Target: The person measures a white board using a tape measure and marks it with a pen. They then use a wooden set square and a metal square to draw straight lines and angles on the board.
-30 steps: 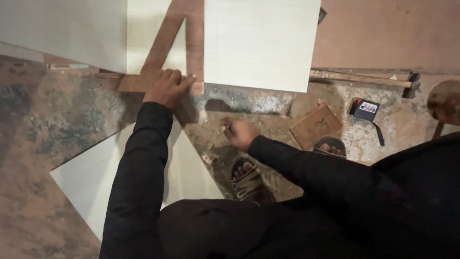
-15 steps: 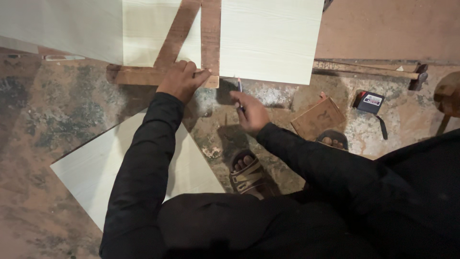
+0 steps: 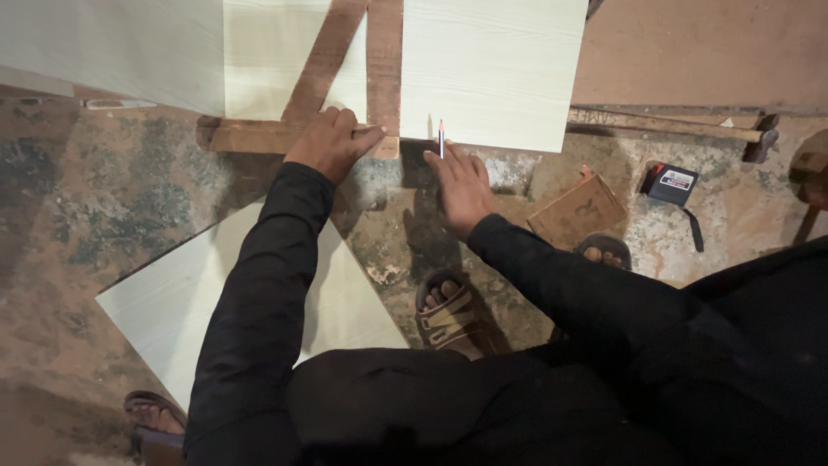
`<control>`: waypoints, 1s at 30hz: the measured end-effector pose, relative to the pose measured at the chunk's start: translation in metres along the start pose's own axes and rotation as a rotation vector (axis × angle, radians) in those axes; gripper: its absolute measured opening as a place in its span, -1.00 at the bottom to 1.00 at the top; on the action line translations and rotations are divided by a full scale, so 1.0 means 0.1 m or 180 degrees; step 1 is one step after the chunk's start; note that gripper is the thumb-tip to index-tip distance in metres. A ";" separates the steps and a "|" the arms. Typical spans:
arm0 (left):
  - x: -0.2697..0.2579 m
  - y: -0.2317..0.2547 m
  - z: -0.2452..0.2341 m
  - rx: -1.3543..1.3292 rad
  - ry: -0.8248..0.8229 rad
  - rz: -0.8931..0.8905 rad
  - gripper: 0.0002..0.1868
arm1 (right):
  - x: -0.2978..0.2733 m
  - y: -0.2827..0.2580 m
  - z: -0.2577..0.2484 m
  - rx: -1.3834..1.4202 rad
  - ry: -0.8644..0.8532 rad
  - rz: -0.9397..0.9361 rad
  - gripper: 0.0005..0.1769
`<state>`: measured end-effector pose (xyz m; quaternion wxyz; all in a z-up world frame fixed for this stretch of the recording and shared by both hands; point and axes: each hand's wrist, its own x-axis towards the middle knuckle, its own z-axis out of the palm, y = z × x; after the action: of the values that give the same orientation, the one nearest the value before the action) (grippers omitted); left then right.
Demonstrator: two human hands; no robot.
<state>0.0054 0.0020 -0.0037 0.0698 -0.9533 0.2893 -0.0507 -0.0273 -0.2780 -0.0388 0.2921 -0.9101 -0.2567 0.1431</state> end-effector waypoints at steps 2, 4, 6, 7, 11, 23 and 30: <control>0.02 0.00 -0.01 -0.0154 -0.0012 -0.0025 -0.58 | 0.01 -0.01 -0.01 -0.0026 -0.0043 0.0049 -0.15; 0.02 0.00 -0.01 -0.0283 -0.0101 -0.0017 -0.65 | 0.00 -0.04 -0.02 -0.0052 -0.0057 0.0073 -0.16; 0.03 0.00 -0.02 -0.0294 -0.0105 -0.0001 -0.65 | 0.01 -0.05 -0.03 -0.0056 -0.0048 0.0092 -0.17; 0.03 0.00 -0.02 -0.0250 -0.0075 0.0009 -0.61 | 0.01 -0.06 -0.04 -0.0043 -0.0043 0.0106 -0.19; 0.04 0.01 -0.01 -0.0096 -0.0059 -0.0014 -0.51 | 0.02 -0.07 -0.05 0.0043 -0.0006 0.0059 -0.18; 0.05 0.01 -0.01 -0.0090 -0.0070 0.0024 -0.55 | 0.00 -0.07 -0.03 0.0048 0.0073 0.0043 -0.18; 0.03 0.01 0.04 -0.0199 -0.0102 -0.0092 -0.55 | 0.01 -0.09 -0.05 -0.0109 0.0077 0.0054 -0.18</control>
<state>0.0084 -0.0002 -0.0077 0.0439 -0.9598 0.2758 -0.0274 -0.0273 -0.2735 -0.0294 0.2783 -0.9188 -0.2478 0.1302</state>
